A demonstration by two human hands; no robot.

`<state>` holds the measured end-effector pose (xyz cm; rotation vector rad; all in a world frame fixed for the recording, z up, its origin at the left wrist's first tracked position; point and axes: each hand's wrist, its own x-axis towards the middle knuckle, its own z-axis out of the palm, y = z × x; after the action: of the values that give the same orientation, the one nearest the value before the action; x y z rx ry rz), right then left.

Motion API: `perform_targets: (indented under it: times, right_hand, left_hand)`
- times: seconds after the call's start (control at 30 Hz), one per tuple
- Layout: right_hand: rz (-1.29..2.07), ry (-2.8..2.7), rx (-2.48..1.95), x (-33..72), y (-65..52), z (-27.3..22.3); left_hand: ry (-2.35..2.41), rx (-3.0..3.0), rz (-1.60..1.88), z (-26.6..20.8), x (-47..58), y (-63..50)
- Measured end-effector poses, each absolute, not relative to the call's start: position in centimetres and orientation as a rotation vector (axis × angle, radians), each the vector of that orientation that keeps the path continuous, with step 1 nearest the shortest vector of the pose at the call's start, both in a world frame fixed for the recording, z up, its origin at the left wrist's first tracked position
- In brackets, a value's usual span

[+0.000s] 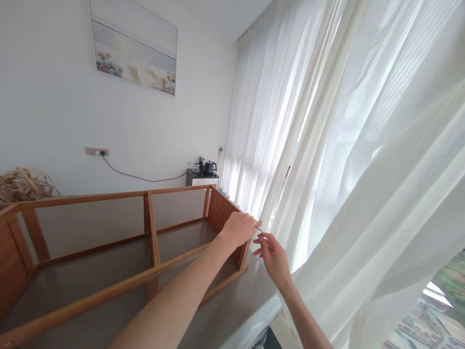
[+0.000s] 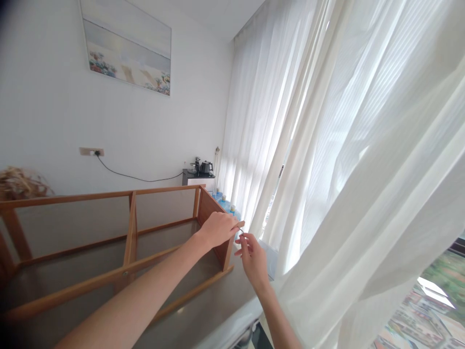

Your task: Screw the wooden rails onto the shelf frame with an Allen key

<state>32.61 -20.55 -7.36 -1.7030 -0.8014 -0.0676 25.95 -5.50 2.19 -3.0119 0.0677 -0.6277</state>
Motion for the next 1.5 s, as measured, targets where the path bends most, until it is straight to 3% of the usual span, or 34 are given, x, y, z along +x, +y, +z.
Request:
perform_targets:
  times: [0.67, 0.9, 1.3, 1.5]
  right_hand:
    - [-0.190, -0.852, -1.739, 33.5, -19.5, -8.7]
    - [-0.854, -0.381, -1.342, 34.6, -15.0, -9.0]
    - [-1.114, -0.494, -1.114, 36.3, -11.9, -14.4]
    - [-1.156, -0.531, -1.007, 37.6, -11.9, -11.0]
  left_hand:
    - [0.022, -3.012, -0.657, 2.0, 26.0, -5.4]
    - [0.018, -2.990, -0.698, 1.6, 26.1, -5.4]
    - [0.040, -2.991, -0.633, 2.1, 25.9, -6.0]
    - [0.070, -3.006, -0.677, 1.6, 25.9, -5.8]
